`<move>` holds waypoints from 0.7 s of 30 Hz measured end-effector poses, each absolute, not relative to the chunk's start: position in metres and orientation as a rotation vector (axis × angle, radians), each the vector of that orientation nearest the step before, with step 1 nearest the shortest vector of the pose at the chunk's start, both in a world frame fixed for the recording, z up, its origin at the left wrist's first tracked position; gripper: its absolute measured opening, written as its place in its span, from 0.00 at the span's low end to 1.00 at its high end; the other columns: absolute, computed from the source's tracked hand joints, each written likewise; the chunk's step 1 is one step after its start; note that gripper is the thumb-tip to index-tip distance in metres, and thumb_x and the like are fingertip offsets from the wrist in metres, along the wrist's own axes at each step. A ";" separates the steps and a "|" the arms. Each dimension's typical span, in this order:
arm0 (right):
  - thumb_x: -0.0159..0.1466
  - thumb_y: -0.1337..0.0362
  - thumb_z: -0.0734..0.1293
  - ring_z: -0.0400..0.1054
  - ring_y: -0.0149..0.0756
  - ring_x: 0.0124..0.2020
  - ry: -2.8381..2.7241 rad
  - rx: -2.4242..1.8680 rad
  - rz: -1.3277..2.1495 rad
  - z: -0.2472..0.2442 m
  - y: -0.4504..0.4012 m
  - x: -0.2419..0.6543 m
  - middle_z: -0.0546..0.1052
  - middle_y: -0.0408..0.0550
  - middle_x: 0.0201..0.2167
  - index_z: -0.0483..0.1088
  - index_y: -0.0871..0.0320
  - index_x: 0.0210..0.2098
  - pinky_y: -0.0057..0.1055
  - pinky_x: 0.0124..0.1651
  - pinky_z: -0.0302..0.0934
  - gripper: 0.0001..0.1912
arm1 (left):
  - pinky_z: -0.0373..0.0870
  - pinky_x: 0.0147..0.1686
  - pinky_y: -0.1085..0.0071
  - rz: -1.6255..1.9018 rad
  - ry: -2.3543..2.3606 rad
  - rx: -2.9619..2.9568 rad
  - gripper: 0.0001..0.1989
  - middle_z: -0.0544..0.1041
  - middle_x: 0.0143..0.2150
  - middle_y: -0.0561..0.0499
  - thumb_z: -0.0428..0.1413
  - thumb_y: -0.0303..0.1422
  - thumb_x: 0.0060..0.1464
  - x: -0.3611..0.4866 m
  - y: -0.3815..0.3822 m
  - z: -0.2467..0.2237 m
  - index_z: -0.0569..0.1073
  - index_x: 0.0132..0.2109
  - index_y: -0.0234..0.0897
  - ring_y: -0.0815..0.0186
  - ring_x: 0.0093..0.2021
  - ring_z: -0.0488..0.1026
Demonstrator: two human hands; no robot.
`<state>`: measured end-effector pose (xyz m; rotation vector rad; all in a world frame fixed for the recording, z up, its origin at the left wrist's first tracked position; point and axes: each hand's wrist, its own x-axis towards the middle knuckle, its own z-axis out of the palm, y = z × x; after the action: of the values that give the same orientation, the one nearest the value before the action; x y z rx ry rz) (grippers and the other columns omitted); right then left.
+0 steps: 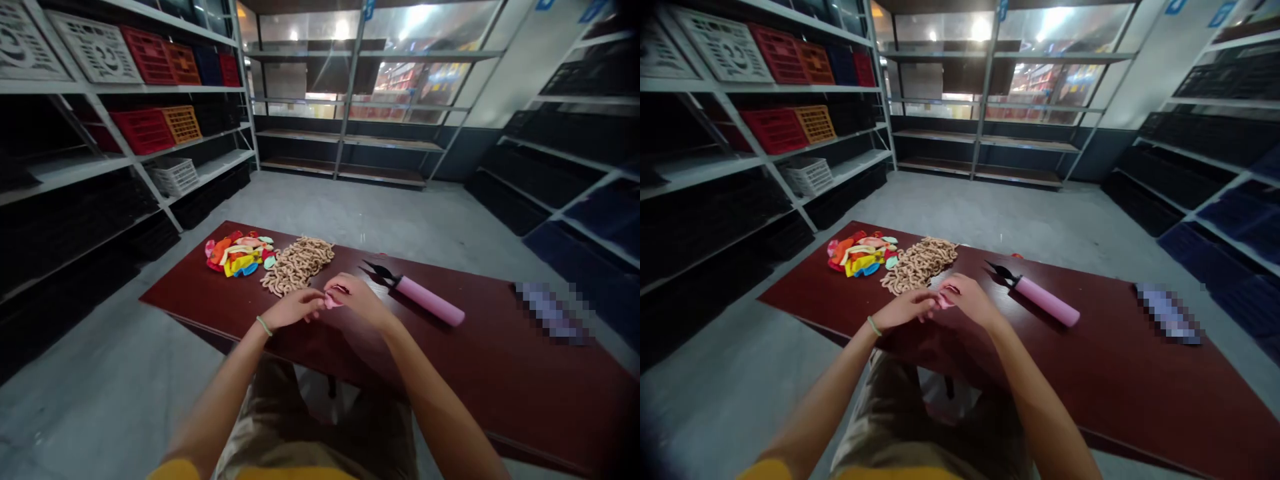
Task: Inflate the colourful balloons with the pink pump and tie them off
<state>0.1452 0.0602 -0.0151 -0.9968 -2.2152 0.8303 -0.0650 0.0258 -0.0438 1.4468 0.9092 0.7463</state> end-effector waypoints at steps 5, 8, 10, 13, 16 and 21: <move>0.62 0.65 0.65 0.68 0.33 0.34 -2.132 -1.077 0.931 -0.007 0.049 0.177 0.76 0.45 0.35 0.77 0.55 0.36 0.29 0.38 0.61 0.08 | 0.64 0.20 0.77 0.695 0.895 1.572 0.17 0.76 0.33 0.48 0.57 0.43 0.55 -0.016 0.024 -0.059 0.77 0.44 0.35 0.68 0.26 0.70; 0.63 0.64 0.64 0.68 0.32 0.32 -2.076 -1.094 0.991 -0.004 0.046 0.191 0.75 0.45 0.34 0.77 0.56 0.36 0.27 0.34 0.61 0.09 | 0.64 0.23 0.76 0.731 0.941 1.676 0.14 0.74 0.34 0.49 0.57 0.43 0.55 -0.002 0.023 -0.065 0.77 0.39 0.35 0.69 0.27 0.68; 0.62 0.63 0.64 0.67 0.31 0.31 -2.068 -1.098 1.006 -0.004 0.045 0.198 0.75 0.45 0.33 0.77 0.56 0.36 0.26 0.33 0.60 0.09 | 0.66 0.27 0.75 0.791 0.932 1.712 0.13 0.74 0.35 0.48 0.58 0.42 0.55 0.002 0.022 -0.064 0.76 0.36 0.35 0.67 0.31 0.68; 0.62 0.63 0.65 0.67 0.31 0.30 -2.082 -1.096 1.039 -0.006 0.045 0.205 0.75 0.44 0.32 0.77 0.57 0.36 0.26 0.32 0.60 0.09 | 0.66 0.31 0.74 0.821 0.913 1.734 0.13 0.72 0.31 0.50 0.58 0.41 0.55 0.003 0.022 -0.058 0.75 0.31 0.35 0.66 0.31 0.67; 0.61 0.64 0.65 0.68 0.31 0.32 -2.088 -1.088 1.040 -0.010 0.047 0.208 0.75 0.45 0.33 0.76 0.57 0.37 0.27 0.34 0.62 0.09 | 0.64 0.30 0.74 0.720 0.873 1.729 0.15 0.71 0.26 0.51 0.56 0.42 0.57 0.003 0.022 -0.055 0.76 0.29 0.35 0.67 0.28 0.66; 0.67 0.59 0.60 0.71 0.34 0.42 -2.073 -1.244 0.643 -0.027 0.060 0.231 0.76 0.47 0.46 0.72 0.54 0.48 0.31 0.44 0.65 0.14 | 0.68 0.33 0.73 0.610 0.802 1.347 0.16 0.78 0.31 0.47 0.58 0.43 0.56 0.004 0.024 -0.060 0.80 0.38 0.33 0.67 0.30 0.71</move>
<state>0.2311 0.0605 -0.0273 -1.2438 -2.0735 0.6432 0.0036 0.0237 -0.0602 1.3470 0.8025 0.6103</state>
